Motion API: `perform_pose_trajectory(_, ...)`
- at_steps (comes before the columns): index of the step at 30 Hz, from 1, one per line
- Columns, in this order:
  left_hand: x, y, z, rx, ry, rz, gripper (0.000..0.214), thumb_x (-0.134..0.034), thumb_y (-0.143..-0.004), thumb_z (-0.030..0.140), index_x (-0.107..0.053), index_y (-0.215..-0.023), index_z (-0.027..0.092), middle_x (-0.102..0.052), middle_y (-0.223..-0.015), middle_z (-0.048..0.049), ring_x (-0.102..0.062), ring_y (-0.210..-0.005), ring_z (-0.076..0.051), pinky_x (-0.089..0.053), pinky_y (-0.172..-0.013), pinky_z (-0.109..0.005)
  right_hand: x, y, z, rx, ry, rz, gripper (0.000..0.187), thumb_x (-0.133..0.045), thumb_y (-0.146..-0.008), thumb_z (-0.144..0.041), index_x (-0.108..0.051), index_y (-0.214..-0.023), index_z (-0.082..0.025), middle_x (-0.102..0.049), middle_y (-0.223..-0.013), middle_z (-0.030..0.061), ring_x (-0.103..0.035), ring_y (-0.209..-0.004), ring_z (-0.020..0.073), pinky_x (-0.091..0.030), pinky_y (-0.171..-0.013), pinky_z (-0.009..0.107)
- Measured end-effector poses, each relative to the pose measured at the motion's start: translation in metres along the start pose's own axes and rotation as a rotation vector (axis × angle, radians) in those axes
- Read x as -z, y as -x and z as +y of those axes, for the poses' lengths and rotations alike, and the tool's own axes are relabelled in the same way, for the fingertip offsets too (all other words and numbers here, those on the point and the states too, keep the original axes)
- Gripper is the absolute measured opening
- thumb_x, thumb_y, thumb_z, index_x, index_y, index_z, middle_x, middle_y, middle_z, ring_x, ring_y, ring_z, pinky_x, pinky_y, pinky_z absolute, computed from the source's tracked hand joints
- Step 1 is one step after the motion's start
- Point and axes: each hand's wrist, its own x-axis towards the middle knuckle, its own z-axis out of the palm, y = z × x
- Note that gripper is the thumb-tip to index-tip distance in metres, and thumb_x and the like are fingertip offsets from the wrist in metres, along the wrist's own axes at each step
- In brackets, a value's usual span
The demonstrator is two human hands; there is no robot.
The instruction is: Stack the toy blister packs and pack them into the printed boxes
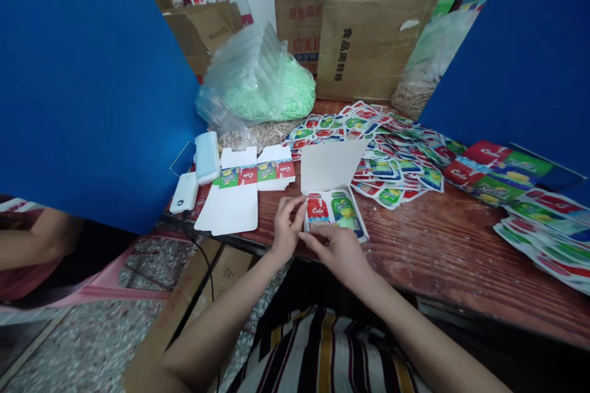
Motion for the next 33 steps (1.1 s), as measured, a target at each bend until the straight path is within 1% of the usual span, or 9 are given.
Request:
perform_pose_trajectory(5,-0.002,0.000,0.002,0.008,-0.062,-0.019,0.023,-0.054,-0.092,0.033,-0.066,-0.108,0.022,-0.056,-0.098,-0.0056,-0.059,-0.092,-0.017,-0.049,-0.083,-0.031,0.000,-0.008,-0.003,-0.148,0.154,-0.090,0.021,-0.057,-0.089,-0.030,-0.067,-0.076,-0.018,-0.064,-0.063,0.0012,-0.050,-0.054,0.0123,-0.030,-0.056,0.023)
perform_pose_trajectory(8,-0.001,0.001,0.005,-0.011,-0.123,-0.050,0.024,-0.053,-0.092,0.032,-0.066,-0.110,0.023,-0.056,-0.098,-0.0060,-0.059,-0.092,-0.017,-0.049,-0.082,-0.032,0.003,-0.008,-0.002,-0.195,0.213,-0.056,0.013,-0.061,-0.086,-0.029,-0.064,-0.090,-0.017,-0.061,-0.062,-0.0004,-0.051,-0.056,0.0133,-0.028,-0.056,0.023)
perform_pose_trajectory(12,0.001,-0.001,0.006,-0.007,-0.143,-0.080,0.024,-0.055,-0.091,0.033,-0.066,-0.111,0.024,-0.056,-0.099,-0.0059,-0.059,-0.093,-0.018,-0.049,-0.083,-0.032,0.003,-0.005,0.001,-0.221,0.273,-0.025,0.020,-0.065,-0.083,-0.031,-0.062,-0.098,-0.019,-0.060,-0.062,-0.0010,-0.053,-0.058,0.0151,-0.026,-0.055,0.023)
perform_pose_trajectory(18,0.006,-0.012,-0.003,0.080,0.007,-0.083,0.023,-0.060,-0.087,0.037,-0.068,-0.103,0.021,-0.060,-0.097,-0.0060,-0.060,-0.091,-0.018,-0.049,-0.079,-0.030,0.002,-0.008,0.005,-0.233,0.113,-0.048,0.016,-0.058,-0.086,-0.035,-0.065,-0.091,-0.021,-0.058,-0.058,-0.0023,-0.049,-0.053,0.0131,-0.028,-0.055,0.023)
perform_pose_trajectory(23,0.005,-0.019,-0.006,0.110,0.047,-0.099,0.021,-0.064,-0.084,0.036,-0.070,-0.095,0.020,-0.059,-0.092,-0.0046,-0.057,-0.077,-0.015,-0.048,-0.071,-0.028,0.003,-0.015,0.004,-0.212,0.138,-0.121,0.014,-0.053,-0.087,-0.027,-0.064,-0.083,-0.018,-0.060,-0.064,0.0005,-0.049,-0.056,0.0131,-0.029,-0.056,0.023)
perform_pose_trajectory(25,0.005,-0.022,-0.004,0.108,0.018,-0.113,0.018,-0.066,-0.082,0.034,-0.071,-0.092,0.020,-0.058,-0.089,-0.0038,-0.055,-0.071,-0.013,-0.047,-0.068,-0.027,0.003,-0.017,0.003,-0.241,0.142,-0.124,0.013,-0.054,-0.086,-0.025,-0.063,-0.093,-0.018,-0.058,-0.062,-0.0005,-0.048,-0.055,0.0133,-0.029,-0.056,0.023)
perform_pose_trajectory(28,0.003,-0.024,-0.001,0.097,-0.040,-0.116,0.014,-0.066,-0.081,0.031,-0.070,-0.089,0.020,-0.056,-0.086,-0.0029,-0.052,-0.068,-0.012,-0.046,-0.068,-0.027,0.004,-0.018,0.004,-0.258,0.127,-0.096,0.033,-0.058,-0.084,-0.025,-0.055,-0.116,-0.016,-0.054,-0.056,-0.0039,-0.047,-0.052,0.0138,-0.029,-0.054,0.023)
perform_pose_trajectory(30,0.002,-0.025,-0.001,0.133,0.018,-0.080,0.015,-0.064,-0.083,0.032,-0.067,-0.091,0.020,-0.056,-0.084,-0.0021,-0.052,-0.068,-0.012,-0.046,-0.067,-0.027,0.004,-0.018,0.006,-0.227,0.106,-0.094,0.033,-0.059,-0.083,-0.026,-0.055,-0.114,-0.016,-0.053,-0.053,-0.0046,-0.047,-0.050,0.0139,-0.029,-0.054,0.024)
perform_pose_trajectory(33,0.000,-0.025,-0.005,0.282,0.252,0.017,0.021,-0.058,-0.086,0.037,-0.058,-0.097,0.019,-0.053,-0.076,0.0010,-0.051,-0.064,-0.011,-0.045,-0.063,-0.025,0.003,-0.017,0.010,-0.250,0.009,-0.098,0.028,-0.058,-0.084,-0.029,-0.057,-0.108,-0.015,-0.053,-0.051,-0.0050,-0.049,-0.046,0.0133,-0.031,-0.050,0.023)
